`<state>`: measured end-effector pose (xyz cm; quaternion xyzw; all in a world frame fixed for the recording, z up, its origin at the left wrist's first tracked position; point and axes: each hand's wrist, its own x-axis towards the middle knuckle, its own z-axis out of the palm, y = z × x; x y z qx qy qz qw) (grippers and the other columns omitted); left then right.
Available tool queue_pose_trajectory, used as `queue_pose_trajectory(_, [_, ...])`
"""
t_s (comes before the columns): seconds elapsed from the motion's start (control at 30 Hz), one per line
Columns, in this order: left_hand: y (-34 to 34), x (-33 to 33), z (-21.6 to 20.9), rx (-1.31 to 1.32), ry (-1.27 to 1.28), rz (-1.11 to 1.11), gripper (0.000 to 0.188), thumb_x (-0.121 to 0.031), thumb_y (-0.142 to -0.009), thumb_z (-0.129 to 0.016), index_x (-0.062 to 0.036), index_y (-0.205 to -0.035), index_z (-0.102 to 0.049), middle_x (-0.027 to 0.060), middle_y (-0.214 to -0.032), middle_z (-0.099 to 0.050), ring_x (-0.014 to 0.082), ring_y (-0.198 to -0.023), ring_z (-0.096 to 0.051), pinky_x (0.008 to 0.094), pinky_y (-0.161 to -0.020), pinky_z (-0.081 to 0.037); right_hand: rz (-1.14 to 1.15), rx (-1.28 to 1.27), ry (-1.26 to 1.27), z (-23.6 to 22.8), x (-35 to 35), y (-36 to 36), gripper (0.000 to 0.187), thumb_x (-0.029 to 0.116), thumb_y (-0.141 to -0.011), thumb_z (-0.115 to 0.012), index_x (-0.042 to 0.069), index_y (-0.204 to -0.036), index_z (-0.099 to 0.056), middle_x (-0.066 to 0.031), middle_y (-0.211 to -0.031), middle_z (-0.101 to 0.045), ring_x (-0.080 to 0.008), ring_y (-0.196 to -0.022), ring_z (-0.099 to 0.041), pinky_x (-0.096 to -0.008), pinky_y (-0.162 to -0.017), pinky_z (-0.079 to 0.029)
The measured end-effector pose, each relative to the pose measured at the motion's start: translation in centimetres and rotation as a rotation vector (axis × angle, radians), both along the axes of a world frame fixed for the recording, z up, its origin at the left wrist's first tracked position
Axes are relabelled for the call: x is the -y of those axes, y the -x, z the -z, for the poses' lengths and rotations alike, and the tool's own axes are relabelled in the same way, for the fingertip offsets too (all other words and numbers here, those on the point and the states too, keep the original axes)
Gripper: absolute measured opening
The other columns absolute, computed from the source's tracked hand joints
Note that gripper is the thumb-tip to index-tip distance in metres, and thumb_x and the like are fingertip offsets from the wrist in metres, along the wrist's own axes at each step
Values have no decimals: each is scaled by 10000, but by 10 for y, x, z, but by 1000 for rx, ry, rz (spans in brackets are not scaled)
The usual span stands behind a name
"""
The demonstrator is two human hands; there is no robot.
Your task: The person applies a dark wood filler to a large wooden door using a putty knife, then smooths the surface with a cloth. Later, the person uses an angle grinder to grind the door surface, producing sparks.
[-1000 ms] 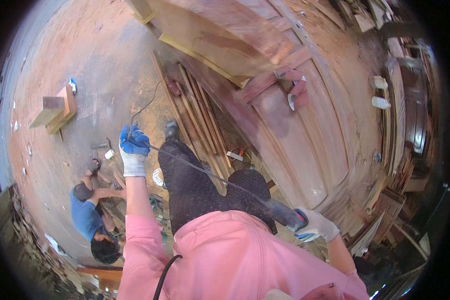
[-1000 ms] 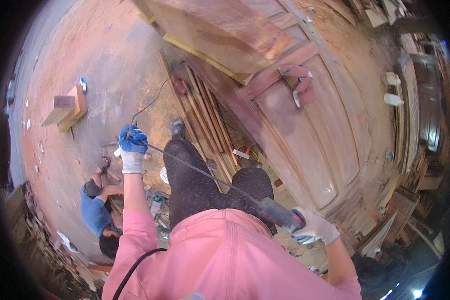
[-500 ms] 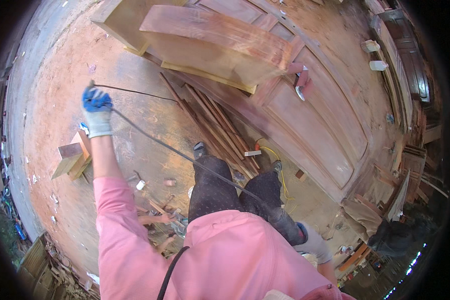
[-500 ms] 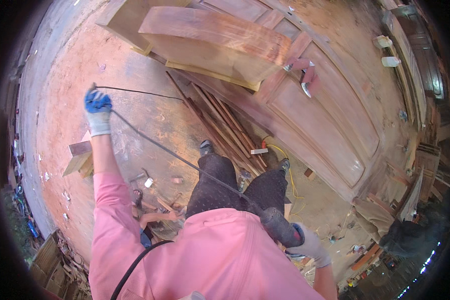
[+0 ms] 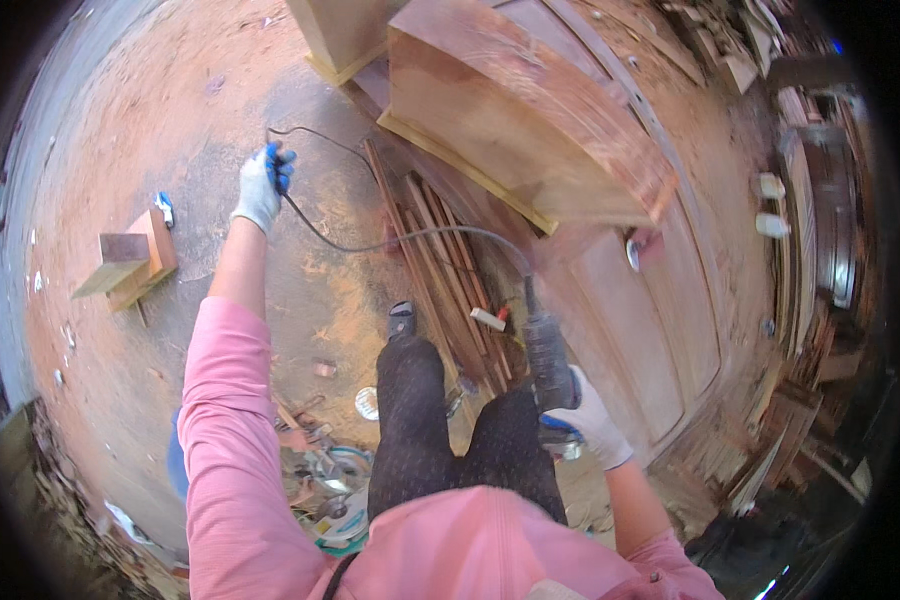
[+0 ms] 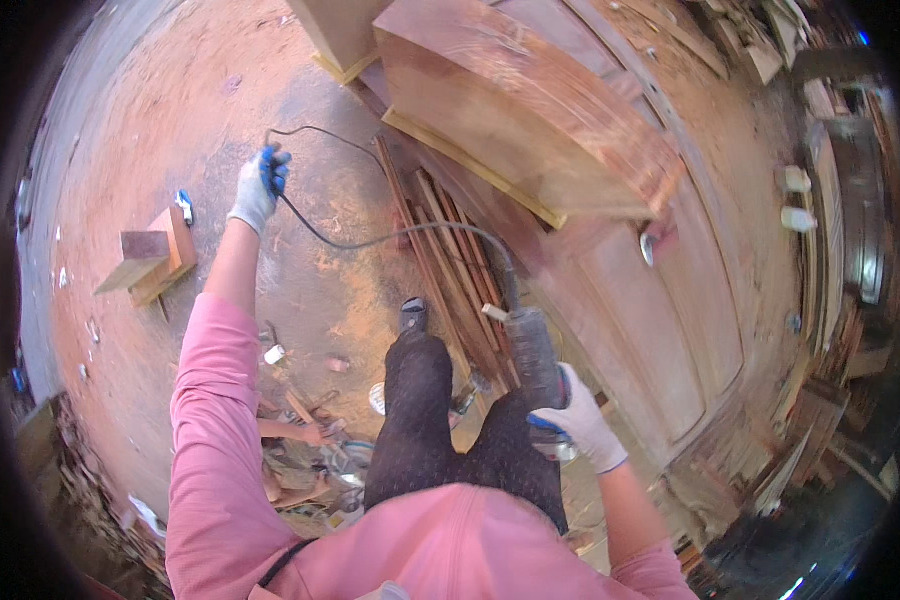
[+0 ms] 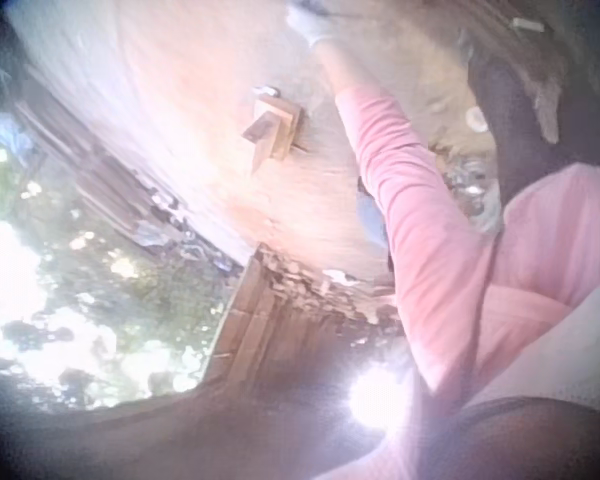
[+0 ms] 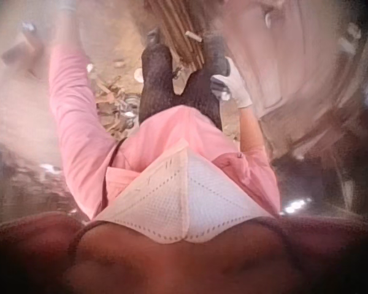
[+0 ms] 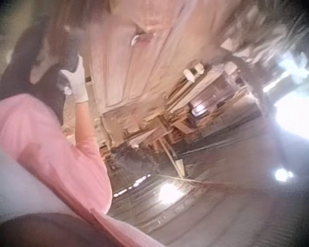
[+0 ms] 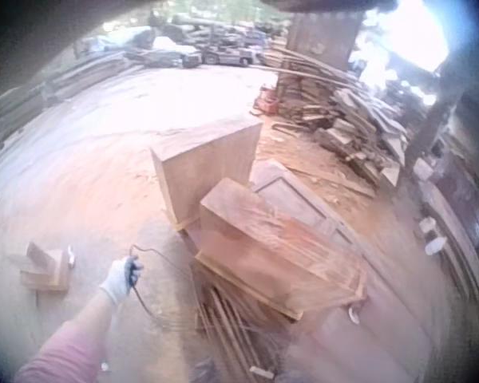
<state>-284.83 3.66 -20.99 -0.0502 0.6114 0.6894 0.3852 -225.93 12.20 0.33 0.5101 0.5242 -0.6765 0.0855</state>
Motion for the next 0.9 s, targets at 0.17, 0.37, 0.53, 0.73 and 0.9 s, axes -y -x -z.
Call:
queue_pose_trajectory(0.17, [-18,-5,114,-92,264,93,131,-229,-995,-541,-133,-1058,-604,56,-867,-672,127,-590,-570,267,-494,-437,-190,30,-65,98,-4,27,793,187,-751,-871,22,-1407,-456,-118,-1337,-585,-216,-1232,-552,-381,-1068,-434])
queue_pose_trajectory(0.37, [-21,-69,204,-282,369,185,446,-133,-972,-513,-88,-1405,-609,58,-831,-666,130,-672,-615,292,-598,-522,-154,81,-83,154,25,28,777,216,-771,-867,26,-1393,-443,-142,-1232,-637,-242,-1170,-601,-389,-1034,-458])
queue_pose_trajectory(0.53, [-16,-91,228,-526,497,472,459,-126,-953,-501,-147,-1393,-628,143,-1020,-723,295,-948,-698,393,-859,-552,-167,199,-30,156,36,21,758,220,-761,-871,31,-1377,-470,-131,-1212,-638,-228,-1140,-605,-387,-1009,-473])
queue_pose_trajectory(0.73, [-35,-57,206,-987,743,801,379,-109,-963,-521,-166,-1303,-678,187,-1246,-656,366,-1093,-641,452,-972,-501,-147,226,-53,144,30,24,750,220,-745,-872,33,-1362,-491,-122,-1201,-646,-219,-1121,-611,-385,-995,-484])
queue_pose_trajectory(0.9, [-75,-1,110,-1078,791,1013,299,-126,-940,-566,-179,-1200,-705,165,-1155,-646,374,-1106,-621,470,-967,-500,-187,176,-127,133,16,14,734,214,-740,-870,31,-1347,-500,-131,-1184,-654,-235,-1116,-623,-385,-988,-487])
